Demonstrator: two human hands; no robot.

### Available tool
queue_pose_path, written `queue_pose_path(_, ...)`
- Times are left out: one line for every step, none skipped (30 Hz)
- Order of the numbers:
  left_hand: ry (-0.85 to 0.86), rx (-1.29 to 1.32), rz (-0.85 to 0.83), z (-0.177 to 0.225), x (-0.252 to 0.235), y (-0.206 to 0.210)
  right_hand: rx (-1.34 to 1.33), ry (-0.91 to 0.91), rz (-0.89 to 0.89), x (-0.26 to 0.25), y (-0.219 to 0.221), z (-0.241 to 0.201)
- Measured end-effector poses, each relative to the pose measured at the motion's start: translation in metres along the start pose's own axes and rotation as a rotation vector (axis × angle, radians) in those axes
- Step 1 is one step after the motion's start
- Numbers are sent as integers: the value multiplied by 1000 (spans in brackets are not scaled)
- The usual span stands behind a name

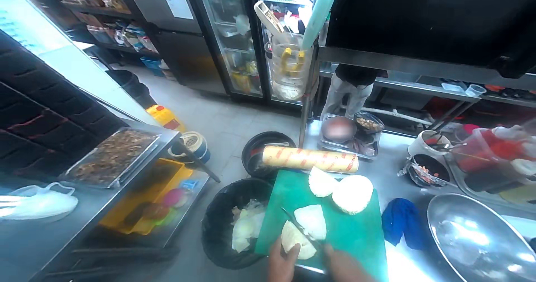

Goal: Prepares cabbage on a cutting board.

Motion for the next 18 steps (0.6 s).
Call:
queue_pose_path(2,124,-38,-6,5,-3,-12,-18,7,-1,-4,4)
queue_pose_path(-6,238,-85,-9,9,-7,-21,-30,20,-3,-9,9)
queue_pose_path(-24,329,-126,-10,11,-10,-27,-37,38,-4,-15,14)
queue_pose_path(-57,380,-146,-12,12,-12,-24,-33,64,-4,-21,19)
queue_pose_path(-92,392,-142,-14,12,-13,-14,-18,83,-4,-26,24)
queue_pose_path(-125,383,-130,-14,12,-14,-11,1,109,-2,-30,29)
queue_pose_path(-154,366,-117,-15,10,-13,-8,22,134,-2,-33,35)
queue_pose_path(-176,351,-104,-14,8,-13,-6,43,150,-3,-36,41)
queue_pose_path(-201,341,-88,-11,7,-13,-3,56,165,-4,-37,46)
queue_pose_path(-227,338,-72,-7,7,-13,0,56,178,-5,-37,52)
queue_pose_path(-249,346,-58,-3,7,-13,3,40,191,-6,-36,57)
queue_pose_path(-264,375,-57,0,8,-13,5,17,204,-6,-34,61)
queue_pose_path(-273,431,-63,3,9,-14,6,-7,222,-5,-31,64)
queue_pose_path(-279,514,-77,5,11,-15,5,-27,245,-3,-26,67)
queue_pose_path(-281,618,-100,7,13,-15,3,-46,265,-1,-21,70)
queue_pose_path(-282,728,-130,8,14,-16,2,-62,282,1,-16,72)
queue_pose_path(-280,826,-169,9,16,-17,6,-76,299,3,-11,75)
queue_pose_path(-273,908,-208,10,18,-18,12,-82,313,4,-6,77)
Point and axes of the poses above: each hand's wrist, its own x-axis away from the middle knuckle, its own y-axis out of the palm, z = x × y, the point moved 2 cm from there along -x, towards the middle knuckle, and after that the axes turned 7 degrees about -z, right-handed, at the moved point
